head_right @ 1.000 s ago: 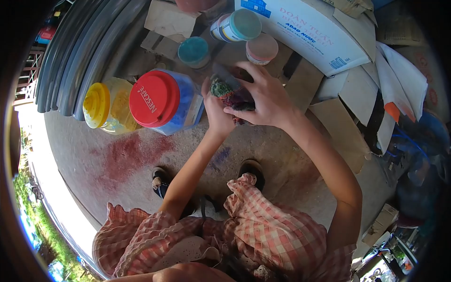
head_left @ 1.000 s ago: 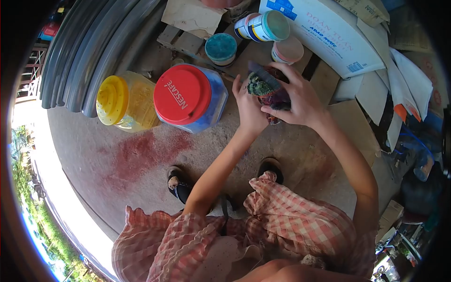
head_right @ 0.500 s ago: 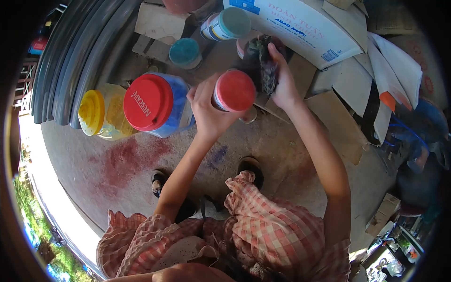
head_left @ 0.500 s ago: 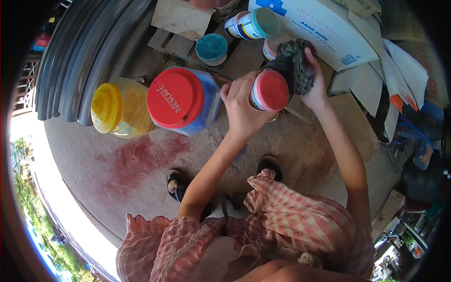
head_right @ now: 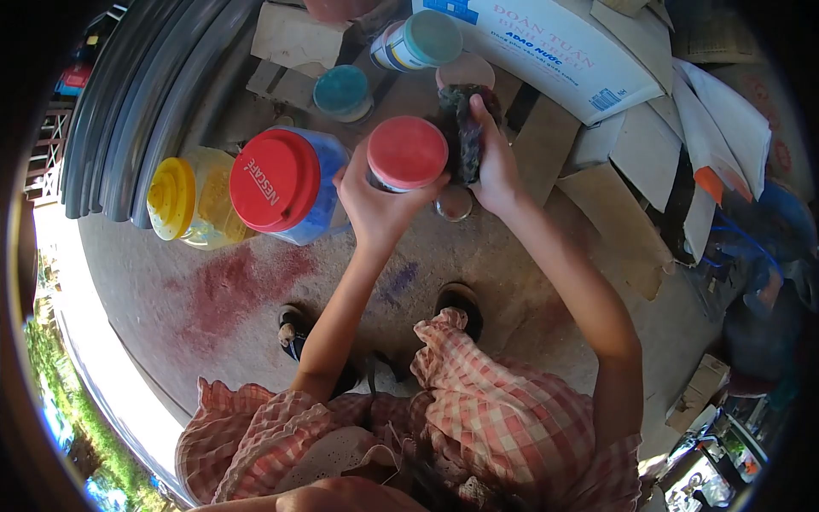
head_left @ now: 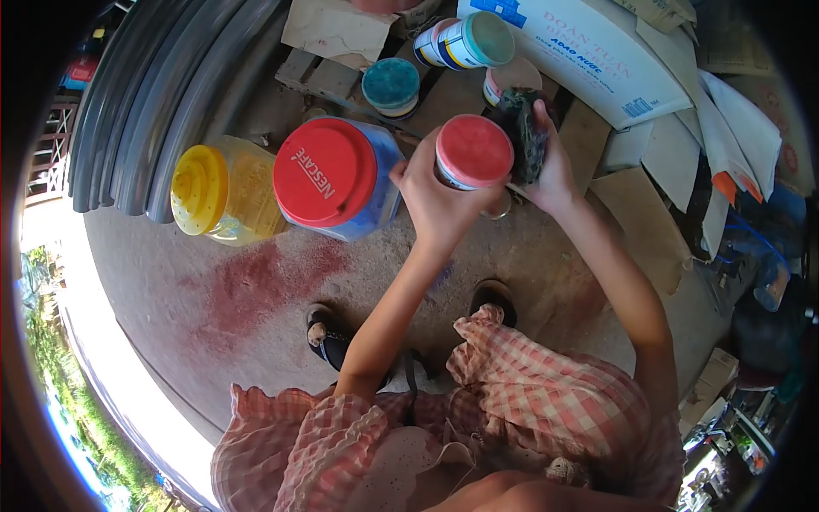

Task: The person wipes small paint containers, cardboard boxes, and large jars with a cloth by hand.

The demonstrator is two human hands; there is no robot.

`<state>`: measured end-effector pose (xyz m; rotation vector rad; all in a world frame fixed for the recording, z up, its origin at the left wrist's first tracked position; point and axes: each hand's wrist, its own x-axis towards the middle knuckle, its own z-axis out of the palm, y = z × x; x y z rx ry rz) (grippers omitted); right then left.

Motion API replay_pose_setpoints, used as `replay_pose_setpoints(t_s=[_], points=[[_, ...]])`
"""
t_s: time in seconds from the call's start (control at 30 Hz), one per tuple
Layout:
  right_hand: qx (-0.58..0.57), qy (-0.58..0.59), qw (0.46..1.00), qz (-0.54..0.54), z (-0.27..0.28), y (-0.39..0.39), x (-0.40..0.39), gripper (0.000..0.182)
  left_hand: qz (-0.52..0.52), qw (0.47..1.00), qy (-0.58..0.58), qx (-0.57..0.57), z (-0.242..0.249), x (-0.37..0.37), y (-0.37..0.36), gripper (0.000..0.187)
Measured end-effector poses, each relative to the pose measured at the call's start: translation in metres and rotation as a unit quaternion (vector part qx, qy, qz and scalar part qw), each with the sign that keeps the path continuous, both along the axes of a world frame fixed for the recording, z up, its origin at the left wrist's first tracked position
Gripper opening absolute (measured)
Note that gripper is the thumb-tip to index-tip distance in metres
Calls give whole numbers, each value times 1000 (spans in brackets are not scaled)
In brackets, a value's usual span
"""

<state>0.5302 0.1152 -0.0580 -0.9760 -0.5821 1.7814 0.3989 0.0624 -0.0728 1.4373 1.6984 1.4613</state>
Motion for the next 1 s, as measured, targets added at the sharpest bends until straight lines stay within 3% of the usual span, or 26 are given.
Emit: replay_pose_setpoints(t_s=[0.07, 0.1, 0.2, 0.27, 0.3, 0.33, 0.43, 0.53, 0.6, 0.7, 0.77, 0.87, 0.93, 1.0], points=[[164, -144, 975, 50, -11, -7, 8, 32, 4, 996, 81, 25, -10, -2, 6, 66], [291, -234, 927, 27, 2, -14, -6, 34, -5, 993, 115, 39, -12, -2, 8, 66], [244, -342, 900, 113, 3, -1, 11, 36, -79, 989, 122, 27, -2, -5, -1, 67], [170, -265, 948, 41, 2, 9, 16, 34, -156, 984, 78, 20, 10, -9, -2, 65], [124, -208, 970, 25, 2, 14, 22, 35, -208, 978, 7, 25, 5, -10, 2, 70], [80, -150, 985, 9, 2, 17, 26, 35, -190, 979, -74, 9, 1, -7, 3, 71], [184, -149, 970, -56, -5, 0, 19, 38, -138, 944, -299, -38, -2, 3, 10, 71], [265, -194, 943, -43, -18, -28, -1, 39, -111, 900, -421, -31, -11, 8, 16, 72], [250, -171, 950, -80, -16, -27, -10, 39, -189, 879, -435, -39, -14, 3, 17, 75], [209, -259, 943, -8, -6, 0, 13, 42, -282, 850, -438, -72, -5, -7, 15, 79], [194, -230, 951, -66, 0, 13, 14, 44, -302, 839, -447, -70, 2, -3, 12, 79], [180, -175, 956, -152, -8, 37, 34, 46, -232, 921, -307, -60, -10, 10, 14, 77], [179, -156, 961, -140, 1, 53, 54, 45, -138, 964, -222, -38, -10, 13, 17, 70], [261, -207, 933, -138, 12, 66, 64, 46, -41, 991, -122, 20, -40, 14, 31, 67]])
